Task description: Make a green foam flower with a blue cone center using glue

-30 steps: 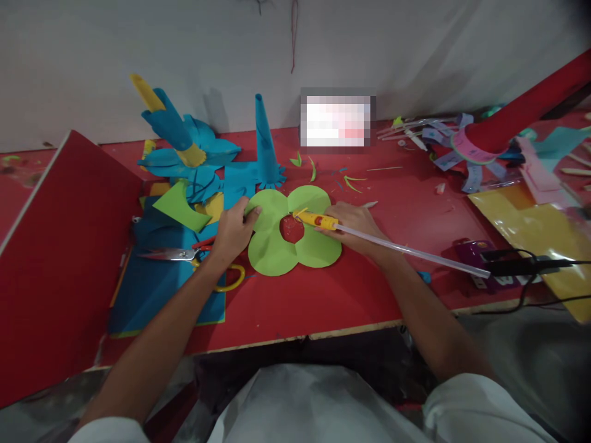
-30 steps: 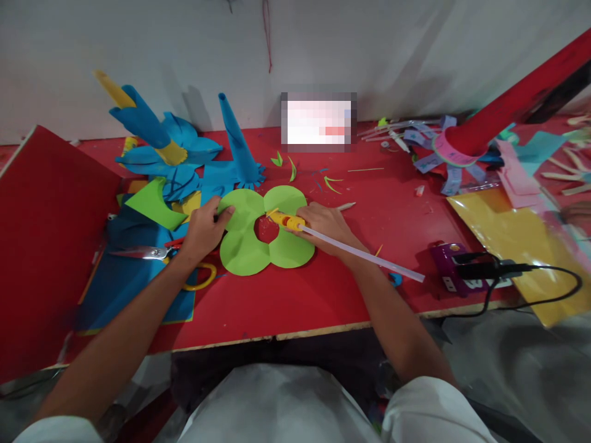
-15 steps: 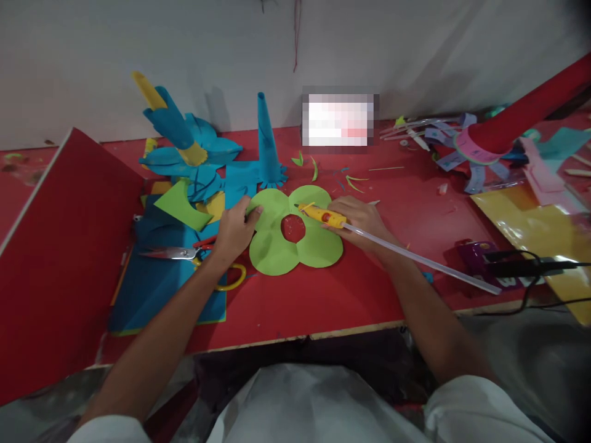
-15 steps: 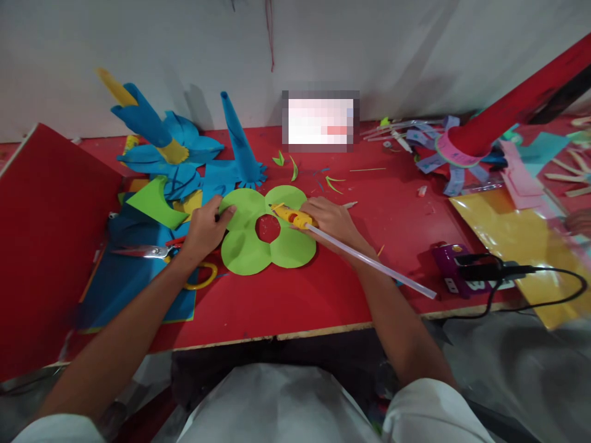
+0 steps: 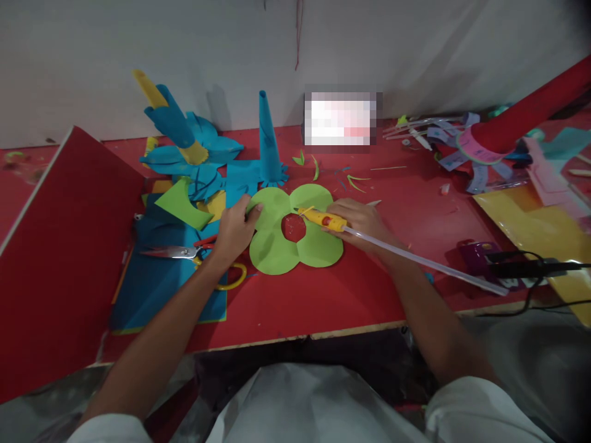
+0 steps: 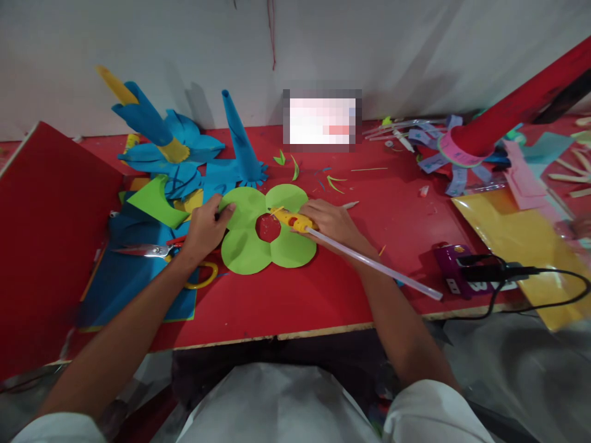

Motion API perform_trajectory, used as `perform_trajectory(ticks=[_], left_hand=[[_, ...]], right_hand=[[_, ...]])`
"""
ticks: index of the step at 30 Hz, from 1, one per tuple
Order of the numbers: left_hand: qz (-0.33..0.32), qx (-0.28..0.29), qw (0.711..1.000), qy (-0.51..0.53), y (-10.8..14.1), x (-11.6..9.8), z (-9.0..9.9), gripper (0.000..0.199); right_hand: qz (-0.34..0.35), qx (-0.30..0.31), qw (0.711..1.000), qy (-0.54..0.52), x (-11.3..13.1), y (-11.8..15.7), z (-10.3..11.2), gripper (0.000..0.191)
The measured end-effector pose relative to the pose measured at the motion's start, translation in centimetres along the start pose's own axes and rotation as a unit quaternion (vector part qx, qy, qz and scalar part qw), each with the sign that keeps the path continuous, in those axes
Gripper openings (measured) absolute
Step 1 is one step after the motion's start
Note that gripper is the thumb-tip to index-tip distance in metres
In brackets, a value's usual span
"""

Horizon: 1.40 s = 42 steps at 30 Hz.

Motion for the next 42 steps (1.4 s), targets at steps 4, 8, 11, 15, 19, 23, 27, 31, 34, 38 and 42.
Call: perform_trajectory(ticks=[4, 8, 11, 15, 19, 23, 27, 31, 34, 38, 42], left_hand=[[-0.008, -0.002, 1.0, 0.009, 0.0, -0.1, 0.0, 0.023], [-0.008, -0.007, 1.0, 0.007, 0.0, 0.0, -0.1, 0.023], [0.0, -0.002, 1.0, -0.004, 0.0, 0.1, -0.1, 0.021], [0.005, -0.001, 1.0, -0.002, -0.1, 0.1, 0.0, 0.021], [0.007, -0.01, 1.0, 0.009, -0.1, 0.0, 0.2, 0.022], [0.013, -0.008, 1.0, 0.003, -0.1, 0.0, 0.2, 0.023], [0.006, -0.012, 1.0, 0.008, 0.0, 0.0, 0.3, 0.024], [-0.004, -0.014, 1.0, 0.023, 0.0, 0.1, 0.2, 0.026], [-0.011, -0.012, 1.0, 0.024, -0.1, 0.1, 0.0, 0.024], [-0.017, -0.019, 0.999, 0.019, -0.1, 0.2, 0.0, 0.024], [-0.025, -0.031, 0.999, 0.028, -0.1, 0.1, 0.0, 0.024]], right_hand=[[0.006, 0.008, 0.999, 0.039, 0.5, 0.0, -0.7, 0.05], [-0.008, 0.004, 0.998, 0.063, 0.6, -0.2, -0.7, 0.053], [-0.017, 0.0, 0.997, 0.072, 0.6, -0.3, -0.6, 0.055], [-0.021, -0.003, 0.997, 0.076, 0.3, -0.2, -0.6, 0.055], [-0.023, -0.006, 0.996, 0.083, 0.2, -0.2, -0.4, 0.056], [-0.032, -0.006, 0.995, 0.093, 0.2, -0.2, 0.1, 0.059], [-0.05, -0.006, 0.995, 0.084, -0.1, -0.1, 0.5, 0.056], [-0.048, -0.012, 0.996, 0.071, -0.1, -0.1, 0.5, 0.054], [-0.016, -0.013, 0.998, 0.063, 0.4, -0.2, 0.1, 0.054], [0.007, -0.008, 0.998, 0.063, 0.8, -0.3, -0.5, 0.055], [-0.01, -0.001, 0.997, 0.071, 0.9, -0.3, -0.5, 0.056]])
Point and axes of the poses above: each hand's wrist, its own y-axis away from the middle knuckle, its own z-axis out of the back of the hand, x = y × z, the point moved 7 cm from there along -y, towards the middle knuckle, and after that the axes turned 11 degrees about -z, right-handed, at the moved point
